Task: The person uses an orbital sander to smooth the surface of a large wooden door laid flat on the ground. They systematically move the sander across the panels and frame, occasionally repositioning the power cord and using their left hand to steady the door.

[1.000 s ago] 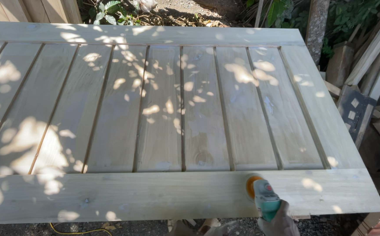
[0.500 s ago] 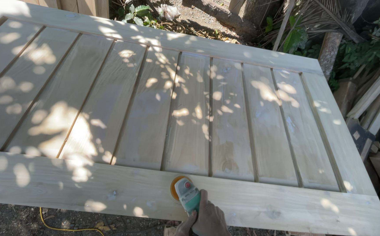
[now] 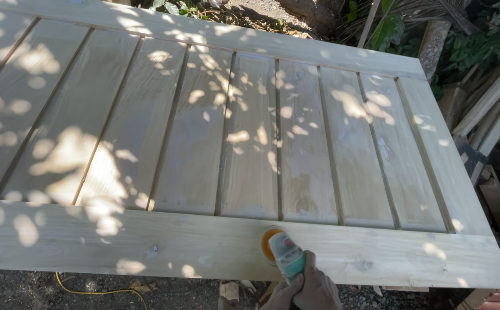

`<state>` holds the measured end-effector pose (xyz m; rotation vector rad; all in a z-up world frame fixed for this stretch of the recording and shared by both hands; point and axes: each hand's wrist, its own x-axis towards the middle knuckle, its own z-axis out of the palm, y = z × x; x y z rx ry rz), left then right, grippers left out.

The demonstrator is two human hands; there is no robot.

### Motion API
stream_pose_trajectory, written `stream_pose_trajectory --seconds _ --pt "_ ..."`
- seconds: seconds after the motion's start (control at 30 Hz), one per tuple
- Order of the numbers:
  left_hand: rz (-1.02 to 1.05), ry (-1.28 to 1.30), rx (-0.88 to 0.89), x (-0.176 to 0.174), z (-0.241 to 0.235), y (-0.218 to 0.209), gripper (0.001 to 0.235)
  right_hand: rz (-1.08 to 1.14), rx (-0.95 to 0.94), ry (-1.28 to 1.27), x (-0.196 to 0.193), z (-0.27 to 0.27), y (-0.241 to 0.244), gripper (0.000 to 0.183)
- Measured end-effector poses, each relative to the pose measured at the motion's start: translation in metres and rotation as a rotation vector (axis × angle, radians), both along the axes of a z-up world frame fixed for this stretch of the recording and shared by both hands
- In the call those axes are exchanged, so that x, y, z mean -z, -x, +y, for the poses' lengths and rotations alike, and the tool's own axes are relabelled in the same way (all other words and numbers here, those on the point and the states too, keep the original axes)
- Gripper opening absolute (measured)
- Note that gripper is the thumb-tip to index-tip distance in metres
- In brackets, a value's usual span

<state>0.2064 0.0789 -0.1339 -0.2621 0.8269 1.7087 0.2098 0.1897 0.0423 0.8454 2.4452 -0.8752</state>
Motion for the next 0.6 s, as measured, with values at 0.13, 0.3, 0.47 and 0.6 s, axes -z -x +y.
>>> stream_pose_trajectory --seconds 0.13,0.3,0.47,0.6 --pt "0.075 -0.042 0.231 -0.015 0.064 -0.011 0.061 -0.056 0.220 -0.096 0.037 0.054 -0.041 0.083" --pt "0.198 0.021 0.421 -0.035 0.103 -0.019 0.055 -0.034 0.394 -0.196 0.074 0.097 -0.077 0.098" --pt "0.117 -0.017 0.278 -0.019 0.059 -0.017 0.055 -0.056 0.367 -0.156 0.054 0.046 -0.067 0.088" --pt "0.121 0.079 0.112 0.002 -0.004 0.001 0.060 0.099 0.193 0.028 0.022 -0.011 -0.021 0.079"
